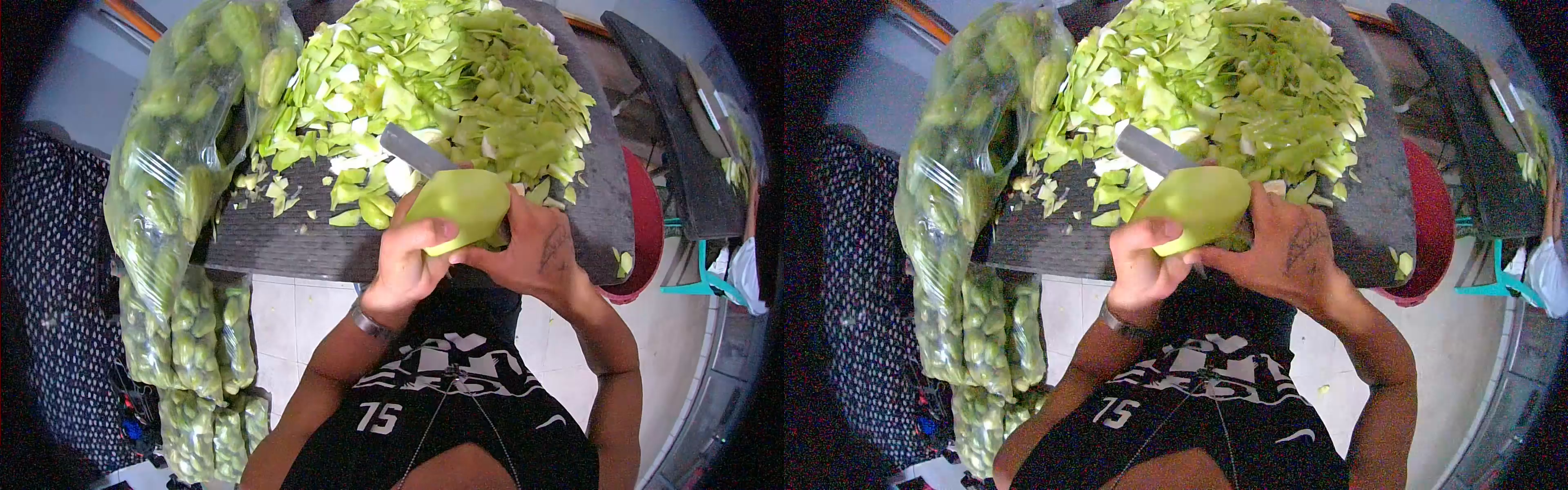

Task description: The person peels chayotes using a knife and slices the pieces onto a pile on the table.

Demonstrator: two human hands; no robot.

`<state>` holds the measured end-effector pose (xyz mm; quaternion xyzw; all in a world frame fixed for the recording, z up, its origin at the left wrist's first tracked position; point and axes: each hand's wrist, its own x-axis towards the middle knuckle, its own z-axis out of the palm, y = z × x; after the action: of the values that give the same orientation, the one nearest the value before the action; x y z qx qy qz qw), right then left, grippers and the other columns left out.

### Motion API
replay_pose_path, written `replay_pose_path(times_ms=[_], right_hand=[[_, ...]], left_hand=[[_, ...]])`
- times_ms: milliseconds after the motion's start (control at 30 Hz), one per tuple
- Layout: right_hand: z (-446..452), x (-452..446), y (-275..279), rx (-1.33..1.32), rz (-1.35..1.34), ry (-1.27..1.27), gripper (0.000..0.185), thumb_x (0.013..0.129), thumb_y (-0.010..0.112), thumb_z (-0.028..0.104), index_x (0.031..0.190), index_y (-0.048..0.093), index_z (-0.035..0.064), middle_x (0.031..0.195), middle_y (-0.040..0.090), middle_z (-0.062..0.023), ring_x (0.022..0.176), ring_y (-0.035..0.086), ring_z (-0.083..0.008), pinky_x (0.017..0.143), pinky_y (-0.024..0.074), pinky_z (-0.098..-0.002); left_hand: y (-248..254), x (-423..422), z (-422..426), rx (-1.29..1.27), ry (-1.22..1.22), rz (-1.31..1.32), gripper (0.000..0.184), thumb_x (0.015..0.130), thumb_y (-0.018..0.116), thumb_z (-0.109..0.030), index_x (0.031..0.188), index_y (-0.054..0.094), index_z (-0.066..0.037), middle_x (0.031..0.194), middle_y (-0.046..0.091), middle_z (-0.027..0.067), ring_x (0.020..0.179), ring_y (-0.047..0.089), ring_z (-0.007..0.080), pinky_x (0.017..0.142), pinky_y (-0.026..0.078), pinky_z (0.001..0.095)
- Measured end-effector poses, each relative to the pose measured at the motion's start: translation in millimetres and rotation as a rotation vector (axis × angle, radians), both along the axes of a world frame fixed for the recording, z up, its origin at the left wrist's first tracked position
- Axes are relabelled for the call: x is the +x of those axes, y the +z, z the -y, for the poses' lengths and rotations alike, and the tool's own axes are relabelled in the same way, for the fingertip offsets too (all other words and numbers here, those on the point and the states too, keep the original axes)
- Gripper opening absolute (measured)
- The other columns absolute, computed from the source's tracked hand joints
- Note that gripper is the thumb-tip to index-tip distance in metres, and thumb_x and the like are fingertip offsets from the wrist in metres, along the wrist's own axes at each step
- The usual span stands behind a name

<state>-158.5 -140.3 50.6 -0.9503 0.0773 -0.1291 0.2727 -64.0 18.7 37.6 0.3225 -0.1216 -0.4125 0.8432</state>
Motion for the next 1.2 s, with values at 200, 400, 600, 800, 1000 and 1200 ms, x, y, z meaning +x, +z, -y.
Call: replay_pose_path(times_ms=[200, 400, 600, 800, 1000, 1200], right_hand=[[-4.9, -0.2, 2.3, -0.136, -0.04, -0.021, 0.099, 0.067, 0.073, 0.083, 0.108, 0.057, -0.0049, 0.082, 0.069, -0.0209, 0.077, 0.073, -0.0398, 0.068, 0.0584, -0.0486], [-15.6, -1.5, 11.1, -0.104, -0.06, -0.123, 0.102, 0.066, 0.071, 0.086, 0.108, 0.055, -0.0055, 0.085, 0.068, -0.0231, 0.074, 0.072, -0.0416, 0.065, 0.0585, -0.0497], [-22.4, -1.1, 6.3, 0.009, -0.094, -0.188, 0.097, 0.068, 0.072, 0.084, 0.108, 0.056, -0.0034, 0.086, 0.068, -0.0236, 0.076, 0.072, -0.0434, 0.068, 0.058, -0.0527], [-8.7, 3.9, 2.8, 0.026, 0.047, -0.13, 0.086, 0.069, 0.078, 0.075, 0.107, 0.059, 0.0004, 0.088, 0.069, -0.0239, 0.078, 0.072, -0.0431, 0.068, 0.057, -0.0522], [0.7, 6.2, 15.3, -0.049, 0.01, 0.056, 0.091, 0.063, 0.08, 0.077, 0.11, 0.059, 0.0014, 0.096, 0.069, -0.0206, 0.085, 0.071, -0.041, 0.073, 0.0555, -0.0508], [-9.5, 8.0, 7.2, -0.153, 0.052, 0.037, 0.107, 0.055, 0.077, 0.084, 0.115, 0.058, -0.0026, 0.095, 0.061, -0.017, 0.094, 0.064, -0.0383, 0.081, 0.0506, -0.0481]], left_hand=[[3.3, -1.3, 6.0, -0.049, 0.045, -0.167, 0.071, 0.079, 0.055, -0.022, 0.144, 0.048, 0.006, 0.136, 0.06, 0.0203, 0.122, 0.061, 0.0324, 0.108, 0.046, 0.0406], [-4.7, -18.0, 17.3, -0.05, 0.221, -0.096, 0.071, 0.078, 0.052, -0.022, 0.143, 0.048, 0.006, 0.137, 0.06, 0.0218, 0.123, 0.061, 0.0315, 0.108, 0.047, 0.0406], [-32.0, -20.5, 34.5, -0.009, 0.438, 0.214, 0.071, 0.079, 0.053, -0.018, 0.143, 0.044, 0.011, 0.134, 0.06, 0.0228, 0.119, 0.063, 0.0307, 0.109, 0.046, 0.0399], [-31.3, -12.0, 16.6, -0.138, 0.193, 0.08, 0.081, 0.08, 0.062, -0.014, 0.152, 0.033, 0.008, 0.143, 0.055, 0.0224, 0.131, 0.056, 0.0332, 0.113, 0.042, 0.0422], [-19.4, 10.4, -4.6, -0.158, -0.088, -0.235, 0.08, 0.079, 0.066, -0.018, 0.152, 0.04, 0.002, 0.143, 0.055, 0.0205, 0.132, 0.055, 0.0324, 0.113, 0.042, 0.0425], [-19.3, 6.6, 5.1, 0.024, 0.026, -0.091, 0.078, 0.077, 0.069, -0.019, 0.149, 0.044, 0.001, 0.132, 0.062, 0.017, 0.122, 0.06, 0.0294, 0.109, 0.046, 0.0408]])
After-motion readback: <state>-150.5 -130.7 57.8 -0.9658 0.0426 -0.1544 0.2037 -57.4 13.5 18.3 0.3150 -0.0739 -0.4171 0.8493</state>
